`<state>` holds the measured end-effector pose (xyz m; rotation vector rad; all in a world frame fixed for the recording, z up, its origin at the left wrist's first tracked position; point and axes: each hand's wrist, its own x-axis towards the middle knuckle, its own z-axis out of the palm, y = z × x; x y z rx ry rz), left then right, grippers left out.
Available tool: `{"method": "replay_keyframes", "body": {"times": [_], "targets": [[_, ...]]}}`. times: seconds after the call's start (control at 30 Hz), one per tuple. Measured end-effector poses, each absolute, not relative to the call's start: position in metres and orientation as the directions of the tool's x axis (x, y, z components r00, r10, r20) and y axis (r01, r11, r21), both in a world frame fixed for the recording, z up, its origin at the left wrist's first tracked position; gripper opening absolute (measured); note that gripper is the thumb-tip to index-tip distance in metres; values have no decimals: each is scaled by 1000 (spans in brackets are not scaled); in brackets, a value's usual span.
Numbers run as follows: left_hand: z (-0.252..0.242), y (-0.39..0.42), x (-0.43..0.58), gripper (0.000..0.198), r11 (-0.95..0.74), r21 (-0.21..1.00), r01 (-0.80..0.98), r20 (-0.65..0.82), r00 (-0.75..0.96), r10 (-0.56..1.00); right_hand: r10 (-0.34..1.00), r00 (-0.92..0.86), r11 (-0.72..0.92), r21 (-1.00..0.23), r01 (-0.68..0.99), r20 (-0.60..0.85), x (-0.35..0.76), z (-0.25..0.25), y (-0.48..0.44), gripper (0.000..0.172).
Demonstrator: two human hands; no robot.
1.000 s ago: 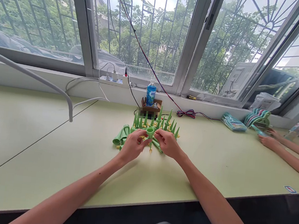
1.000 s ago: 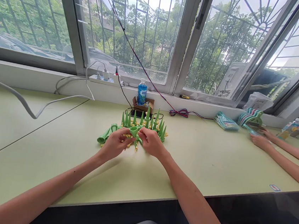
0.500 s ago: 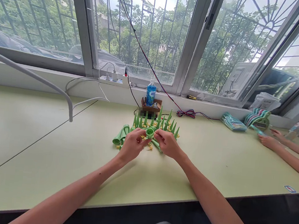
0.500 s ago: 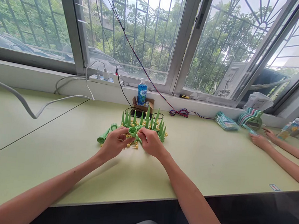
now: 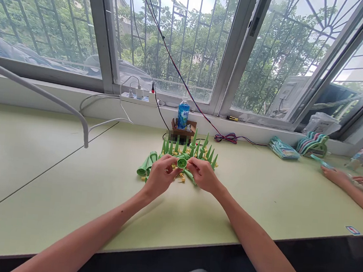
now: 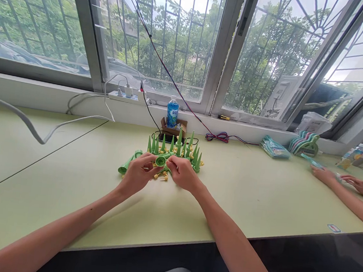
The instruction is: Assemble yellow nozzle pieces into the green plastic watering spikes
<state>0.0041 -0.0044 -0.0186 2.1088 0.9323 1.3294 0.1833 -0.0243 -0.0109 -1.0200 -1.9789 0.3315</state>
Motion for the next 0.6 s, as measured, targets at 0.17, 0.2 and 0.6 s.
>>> {"method": "replay_keyframes", "body": {"times": [0.17,0.2,0.6], "targets": [[-19,-5,6,15,-642,719,268,571,299,764,761,-270,626,-556,546,590,182,-12,-24,25],[-19,-6,6,16,-632,729,261,564,294,772,761,-259,624,-558,547,595,182,-12,-24,25],[-8,-10,8,48,-189,980,-63,199,348,916,738,-239,638,-539,550,631,182,-11,-26,24]]}}
